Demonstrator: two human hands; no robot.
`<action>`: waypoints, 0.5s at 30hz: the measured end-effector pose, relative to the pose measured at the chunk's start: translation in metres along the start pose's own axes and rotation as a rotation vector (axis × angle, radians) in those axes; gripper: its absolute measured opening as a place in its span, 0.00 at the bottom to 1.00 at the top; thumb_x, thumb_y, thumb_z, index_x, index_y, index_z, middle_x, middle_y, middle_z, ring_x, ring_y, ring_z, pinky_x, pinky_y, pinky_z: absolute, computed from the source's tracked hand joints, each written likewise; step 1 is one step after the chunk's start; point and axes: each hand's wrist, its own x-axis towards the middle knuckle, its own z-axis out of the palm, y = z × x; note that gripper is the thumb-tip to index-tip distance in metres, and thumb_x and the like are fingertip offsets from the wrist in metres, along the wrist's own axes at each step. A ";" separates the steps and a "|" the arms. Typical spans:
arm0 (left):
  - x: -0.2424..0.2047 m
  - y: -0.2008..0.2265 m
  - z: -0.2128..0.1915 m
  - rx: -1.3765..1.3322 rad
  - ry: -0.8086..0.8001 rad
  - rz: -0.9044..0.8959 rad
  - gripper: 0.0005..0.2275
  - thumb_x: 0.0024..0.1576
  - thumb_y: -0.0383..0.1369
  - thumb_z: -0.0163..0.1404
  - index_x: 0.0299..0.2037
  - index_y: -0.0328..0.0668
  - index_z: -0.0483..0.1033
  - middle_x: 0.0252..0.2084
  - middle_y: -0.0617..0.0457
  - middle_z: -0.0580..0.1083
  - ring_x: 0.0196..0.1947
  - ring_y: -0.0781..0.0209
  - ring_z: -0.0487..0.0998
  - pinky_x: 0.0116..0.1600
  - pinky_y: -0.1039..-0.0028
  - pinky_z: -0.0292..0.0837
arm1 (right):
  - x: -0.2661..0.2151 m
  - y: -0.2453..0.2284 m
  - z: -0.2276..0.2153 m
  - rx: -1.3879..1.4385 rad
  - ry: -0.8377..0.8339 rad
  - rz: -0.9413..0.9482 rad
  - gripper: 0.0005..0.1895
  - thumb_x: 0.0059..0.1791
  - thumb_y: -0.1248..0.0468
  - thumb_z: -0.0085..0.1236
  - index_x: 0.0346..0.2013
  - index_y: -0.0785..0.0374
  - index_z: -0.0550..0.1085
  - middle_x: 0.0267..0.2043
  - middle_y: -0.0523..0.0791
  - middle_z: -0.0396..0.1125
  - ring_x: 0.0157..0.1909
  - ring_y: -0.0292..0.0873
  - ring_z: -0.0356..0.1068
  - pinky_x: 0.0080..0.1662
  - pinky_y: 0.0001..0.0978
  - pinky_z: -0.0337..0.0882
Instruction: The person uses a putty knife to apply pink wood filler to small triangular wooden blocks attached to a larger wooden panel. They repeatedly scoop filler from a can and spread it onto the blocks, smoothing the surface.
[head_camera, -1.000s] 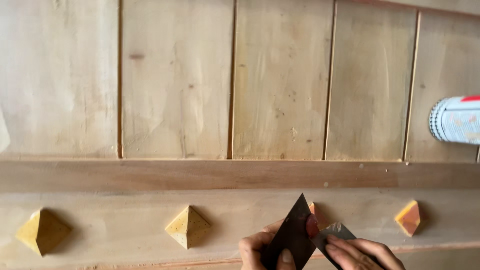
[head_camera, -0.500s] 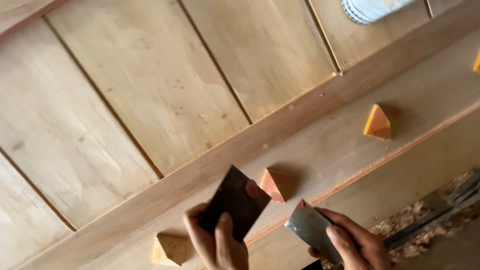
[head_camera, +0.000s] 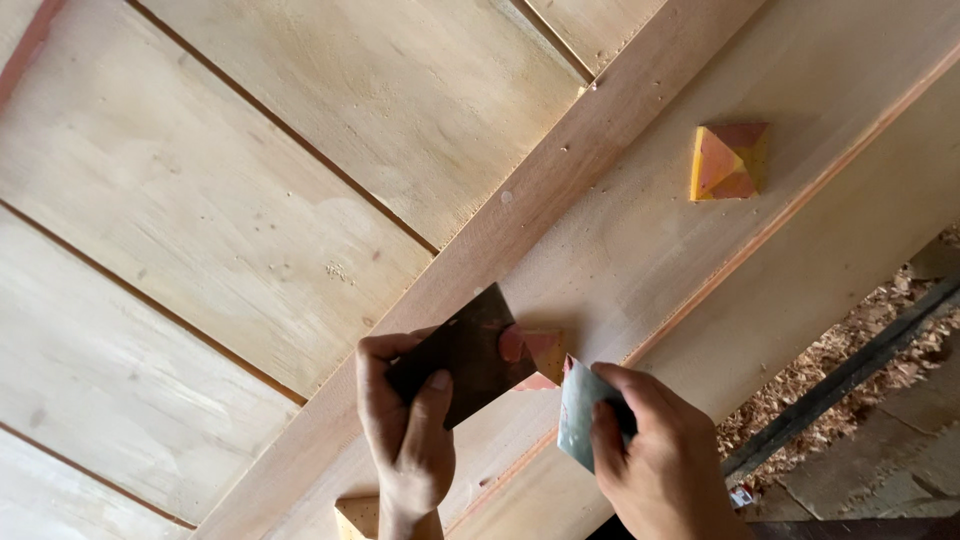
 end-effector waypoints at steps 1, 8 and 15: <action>0.004 -0.001 -0.001 0.017 -0.014 -0.008 0.11 0.57 0.19 0.43 0.50 0.33 0.64 0.42 0.48 0.70 0.40 0.66 0.66 0.49 0.75 0.65 | 0.005 -0.006 0.001 -0.026 0.016 -0.048 0.16 0.43 0.69 0.61 0.46 0.65 0.76 0.38 0.54 0.76 0.37 0.53 0.79 0.40 0.39 0.77; 0.032 -0.014 -0.021 0.034 -0.049 -0.046 0.11 0.58 0.17 0.41 0.50 0.32 0.64 0.42 0.47 0.71 0.40 0.66 0.68 0.47 0.75 0.67 | 0.017 -0.022 0.007 -0.009 0.018 -0.215 0.30 0.37 0.72 0.59 0.55 0.66 0.70 0.43 0.58 0.73 0.43 0.61 0.76 0.44 0.43 0.74; 0.032 -0.017 -0.032 0.026 -0.112 -0.044 0.11 0.59 0.16 0.41 0.51 0.32 0.64 0.45 0.45 0.71 0.43 0.66 0.69 0.52 0.75 0.68 | -0.017 0.016 0.008 0.109 0.020 0.202 0.29 0.42 0.67 0.65 0.56 0.62 0.69 0.38 0.46 0.78 0.36 0.40 0.82 0.39 0.33 0.78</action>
